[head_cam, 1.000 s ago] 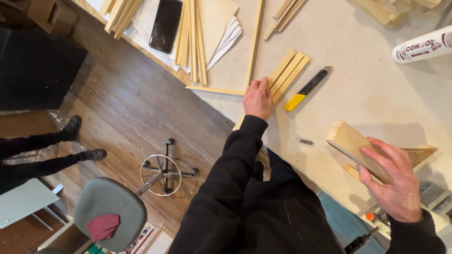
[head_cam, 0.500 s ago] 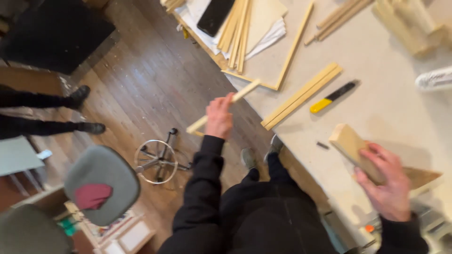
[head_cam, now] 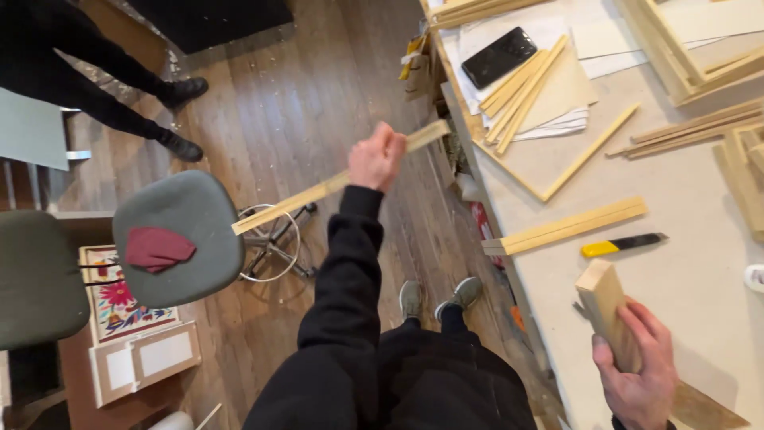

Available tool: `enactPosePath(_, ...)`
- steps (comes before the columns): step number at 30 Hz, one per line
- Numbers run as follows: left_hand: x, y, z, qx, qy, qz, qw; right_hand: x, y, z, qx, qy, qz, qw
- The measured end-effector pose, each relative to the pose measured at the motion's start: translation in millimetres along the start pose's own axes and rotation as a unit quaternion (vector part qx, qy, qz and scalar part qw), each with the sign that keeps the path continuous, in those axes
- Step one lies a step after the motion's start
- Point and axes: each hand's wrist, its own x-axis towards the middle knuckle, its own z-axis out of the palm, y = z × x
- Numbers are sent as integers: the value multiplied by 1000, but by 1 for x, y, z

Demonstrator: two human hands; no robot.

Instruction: Assembling, gluing, and securing wooden picture frames using a corner clamp, wood glue, and a hammer.

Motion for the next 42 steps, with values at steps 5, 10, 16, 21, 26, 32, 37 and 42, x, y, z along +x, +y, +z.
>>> enactPosePath(5, -54, 90, -27, 11, -126, -65, 990, 19, -27, 17, -73, 89, -103, 988)
enactPosePath(10, -84, 179, -72, -77, -239, -26, 968, 51, -81, 44, -107, 89, -226, 964)
enactPosePath(16, -100, 215, -102, -149, -274, 45, 949, 74, -121, 39, -122, 69, -281, 949)
enactPosePath(21, -104, 217, -110, -121, -275, 31, 953, 76, -113, 36, -96, 52, -278, 954)
enactPosePath(26, -107, 215, -118, -129, -280, 41, 950, 82, -111, 30, -96, 71, -333, 935)
enactPosePath(32, -110, 214, -123, -118, -294, 26, 948, 76, -111, 22, -115, 89, -299, 943)
enactPosePath(37, -105, 219, -127, -127, -289, 28, 948, 75, -121, 13, -134, 48, -292, 946)
enactPosePath(42, -97, 220, -121, -136, -281, 41, 949, 87, -121, 11, -126, 30, -353, 927)
